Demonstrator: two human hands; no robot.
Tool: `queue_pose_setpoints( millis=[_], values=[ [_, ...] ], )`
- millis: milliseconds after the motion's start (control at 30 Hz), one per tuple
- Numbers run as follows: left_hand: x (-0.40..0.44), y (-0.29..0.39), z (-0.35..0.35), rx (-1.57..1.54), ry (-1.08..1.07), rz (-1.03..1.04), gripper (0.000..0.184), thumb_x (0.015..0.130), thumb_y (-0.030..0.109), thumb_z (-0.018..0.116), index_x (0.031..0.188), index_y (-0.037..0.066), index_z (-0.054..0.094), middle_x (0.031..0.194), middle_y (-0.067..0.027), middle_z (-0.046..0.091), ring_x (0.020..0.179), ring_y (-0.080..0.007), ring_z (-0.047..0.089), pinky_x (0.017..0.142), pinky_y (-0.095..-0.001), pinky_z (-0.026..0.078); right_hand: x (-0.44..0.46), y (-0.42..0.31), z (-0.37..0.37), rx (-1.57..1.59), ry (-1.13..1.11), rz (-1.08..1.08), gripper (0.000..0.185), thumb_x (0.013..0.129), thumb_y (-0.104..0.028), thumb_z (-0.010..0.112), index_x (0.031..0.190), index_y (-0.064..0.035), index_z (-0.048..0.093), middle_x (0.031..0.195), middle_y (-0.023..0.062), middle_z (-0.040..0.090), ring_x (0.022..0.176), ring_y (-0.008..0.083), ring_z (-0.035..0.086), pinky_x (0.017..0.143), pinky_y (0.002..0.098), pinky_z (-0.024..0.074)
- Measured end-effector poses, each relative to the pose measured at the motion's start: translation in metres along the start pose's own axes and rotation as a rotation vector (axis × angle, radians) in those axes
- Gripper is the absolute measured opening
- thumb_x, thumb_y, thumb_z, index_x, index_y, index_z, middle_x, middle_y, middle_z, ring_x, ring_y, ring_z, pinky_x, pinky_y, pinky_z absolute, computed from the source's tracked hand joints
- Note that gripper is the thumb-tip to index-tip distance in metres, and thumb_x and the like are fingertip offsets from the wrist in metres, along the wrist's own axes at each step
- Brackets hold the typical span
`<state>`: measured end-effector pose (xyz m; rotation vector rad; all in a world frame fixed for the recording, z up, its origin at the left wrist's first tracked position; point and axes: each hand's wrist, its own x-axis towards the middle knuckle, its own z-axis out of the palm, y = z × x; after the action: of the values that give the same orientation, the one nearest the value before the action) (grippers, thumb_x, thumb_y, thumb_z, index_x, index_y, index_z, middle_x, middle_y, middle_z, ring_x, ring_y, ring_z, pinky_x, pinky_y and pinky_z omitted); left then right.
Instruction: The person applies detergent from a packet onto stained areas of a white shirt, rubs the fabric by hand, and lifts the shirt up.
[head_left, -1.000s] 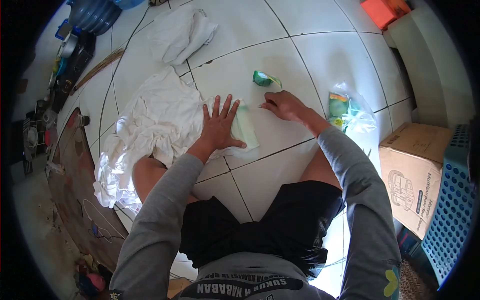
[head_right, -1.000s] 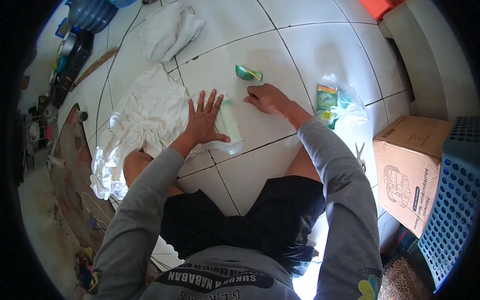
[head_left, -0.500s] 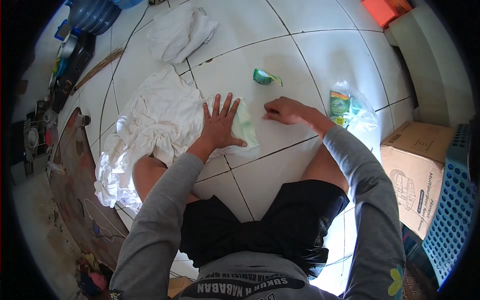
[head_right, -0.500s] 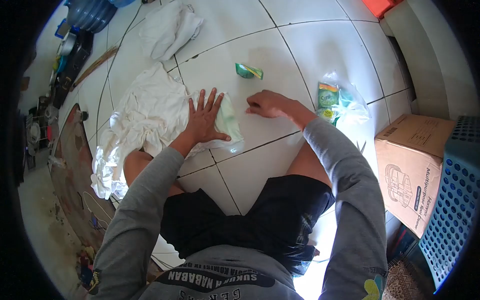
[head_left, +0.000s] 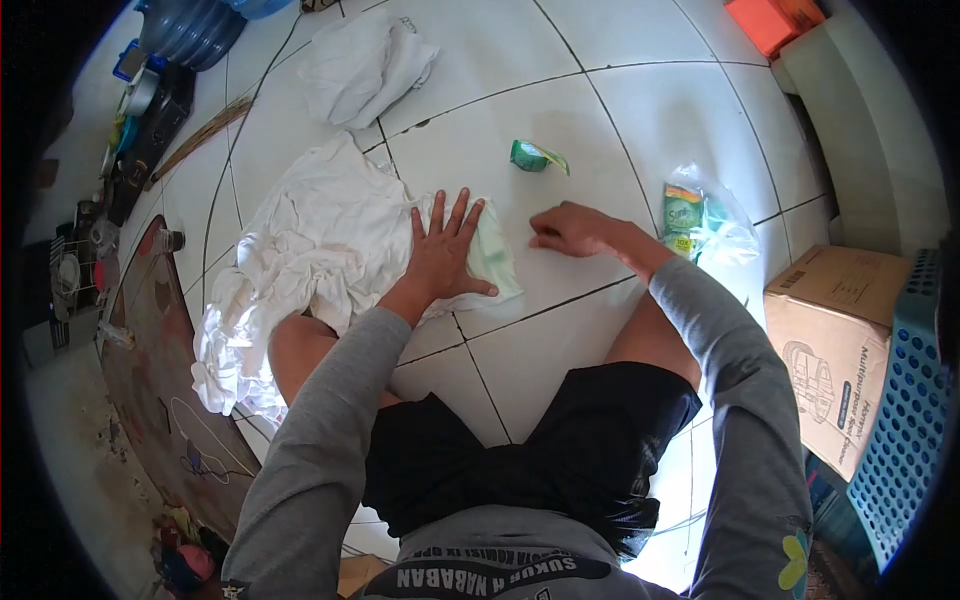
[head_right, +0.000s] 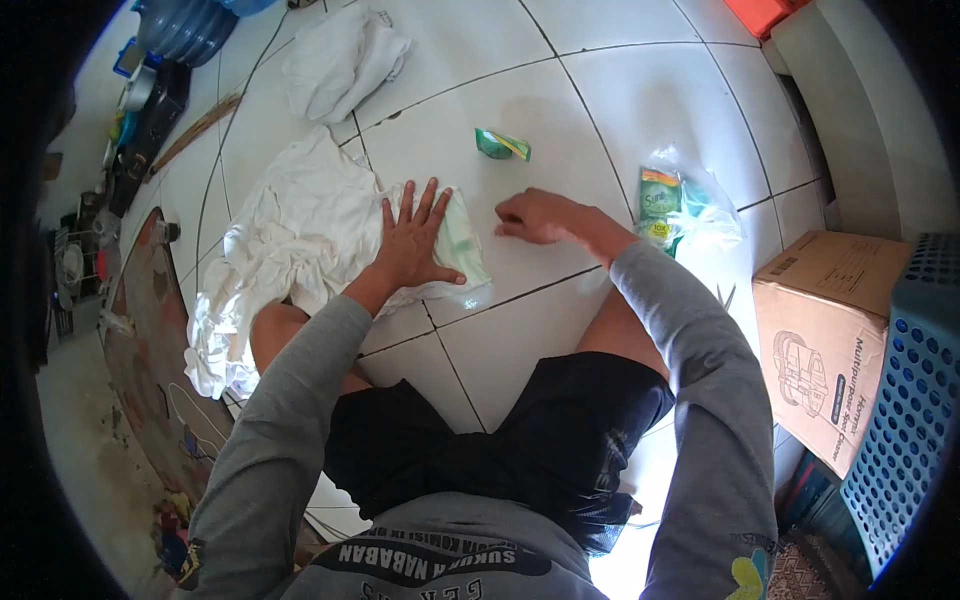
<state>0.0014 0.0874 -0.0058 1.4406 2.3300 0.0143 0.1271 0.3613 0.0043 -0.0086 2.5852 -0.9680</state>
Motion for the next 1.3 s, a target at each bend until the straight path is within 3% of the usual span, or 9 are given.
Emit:
queue_pose_setpoints(
  millis=[100, 200, 400, 500, 667, 800, 1000, 1067, 1300],
  values=[
    [0.002, 0.004, -0.003, 0.005, 0.004, 0.004, 0.162, 0.055, 0.087, 0.088, 0.178, 0.016, 0.011, 0.186, -0.0157, 0.004, 0.169, -0.0499, -0.002, 0.125, -0.0819, 0.009, -0.004, -0.001, -0.008, 0.011, -0.173, 0.042, 0.038, 0.108, -0.043, 0.065, 0.100, -0.0055, 0.065, 0.090, 0.0186, 0.073, 0.091, 0.0450, 0.069, 0.081, 0.0546, 0.0528],
    [0.002, 0.004, -0.006, 0.027, -0.028, -0.016, 0.162, 0.055, 0.087, 0.088, 0.178, 0.016, 0.011, 0.186, -0.0156, 0.004, 0.169, -0.0496, -0.002, 0.125, -0.0818, 0.009, 0.006, 0.004, -0.009, 0.018, 0.167, 0.143, 0.038, 0.108, -0.043, 0.066, 0.099, -0.0055, 0.065, 0.088, 0.0183, 0.072, 0.089, 0.0445, 0.069, 0.079, 0.0541, 0.0521],
    [0.002, 0.004, -0.003, 0.008, -0.014, 0.000, 0.162, 0.054, 0.086, 0.088, 0.178, 0.015, 0.011, 0.186, -0.0155, 0.005, 0.169, -0.0501, -0.001, 0.125, -0.0824, 0.008, -0.002, -0.001, -0.006, -0.027, -0.154, 0.016, 0.039, 0.107, -0.042, 0.067, 0.098, -0.0051, 0.065, 0.088, 0.0190, 0.072, 0.087, 0.0437, 0.070, 0.077, 0.0538, 0.0522],
    [0.003, 0.004, -0.005, 0.022, -0.018, -0.009, 0.163, 0.054, 0.086, 0.089, 0.178, 0.015, 0.012, 0.186, -0.0157, 0.005, 0.168, -0.0505, -0.001, 0.125, -0.0829, 0.008, 0.007, 0.002, -0.011, 0.002, 0.170, 0.138, 0.038, 0.107, -0.042, 0.068, 0.097, -0.0055, 0.064, 0.087, 0.0184, 0.073, 0.086, 0.0438, 0.070, 0.077, 0.0538, 0.0522],
    [0.001, 0.003, -0.002, 0.009, 0.008, -0.002, 0.163, 0.054, 0.084, 0.090, 0.178, 0.015, 0.012, 0.186, -0.0139, 0.007, 0.169, -0.0492, 0.000, 0.126, -0.0821, 0.009, -0.003, -0.004, -0.002, -0.018, -0.088, -0.016, 0.038, 0.107, -0.043, 0.068, 0.096, -0.0058, 0.065, 0.088, 0.0182, 0.073, 0.086, 0.0443, 0.070, 0.077, 0.0545, 0.0528],
    [0.001, 0.002, -0.002, 0.033, 0.019, 0.017, 0.164, 0.054, 0.086, 0.089, 0.178, 0.012, 0.011, 0.185, -0.0177, 0.005, 0.168, -0.0513, 0.000, 0.124, -0.0837, 0.009, 0.003, -0.001, -0.007, -0.014, 0.269, 0.183, 0.039, 0.108, -0.042, 0.066, 0.096, -0.0049, 0.066, 0.086, 0.0205, 0.073, 0.084, 0.0467, 0.069, 0.076, 0.0550, 0.0532],
    [-0.007, -0.001, 0.005, -0.009, 0.087, 0.049, 0.161, 0.060, 0.087, 0.086, 0.177, 0.007, 0.010, 0.184, -0.0222, 0.009, 0.168, -0.0519, 0.002, 0.125, -0.0816, 0.010, -0.036, -0.016, 0.004, 0.128, 0.345, 0.225, 0.042, 0.109, -0.043, 0.066, 0.097, -0.0027, 0.066, 0.084, 0.0223, 0.072, 0.082, 0.0463, 0.069, 0.076, 0.0555, 0.0532],
    [-0.015, -0.006, 0.014, -0.138, 0.329, 0.079, 0.153, 0.065, 0.088, 0.082, 0.176, 0.006, 0.016, 0.184, -0.0217, 0.011, 0.168, -0.0508, 0.003, 0.126, -0.0808, 0.009, -0.044, -0.021, 0.009, 0.129, 0.294, 0.200, 0.042, 0.109, -0.043, 0.066, 0.097, -0.0027, 0.066, 0.085, 0.0222, 0.072, 0.082, 0.0463, 0.069, 0.076, 0.0557, 0.0533],
    [-0.052, -0.010, 0.033, -0.008, 0.178, -0.090, 0.148, 0.071, 0.091, 0.075, 0.175, 0.003, 0.019, 0.184, -0.0207, 0.011, 0.168, -0.0502, 0.003, 0.126, -0.0792, 0.009, -0.020, -0.028, 0.034, -0.023, 0.130, 0.058, 0.038, 0.107, -0.042, 0.066, 0.098, -0.0052, 0.067, 0.088, 0.0218, 0.074, 0.087, 0.0470, 0.070, 0.080, 0.0568, 0.0537]
  ],
)
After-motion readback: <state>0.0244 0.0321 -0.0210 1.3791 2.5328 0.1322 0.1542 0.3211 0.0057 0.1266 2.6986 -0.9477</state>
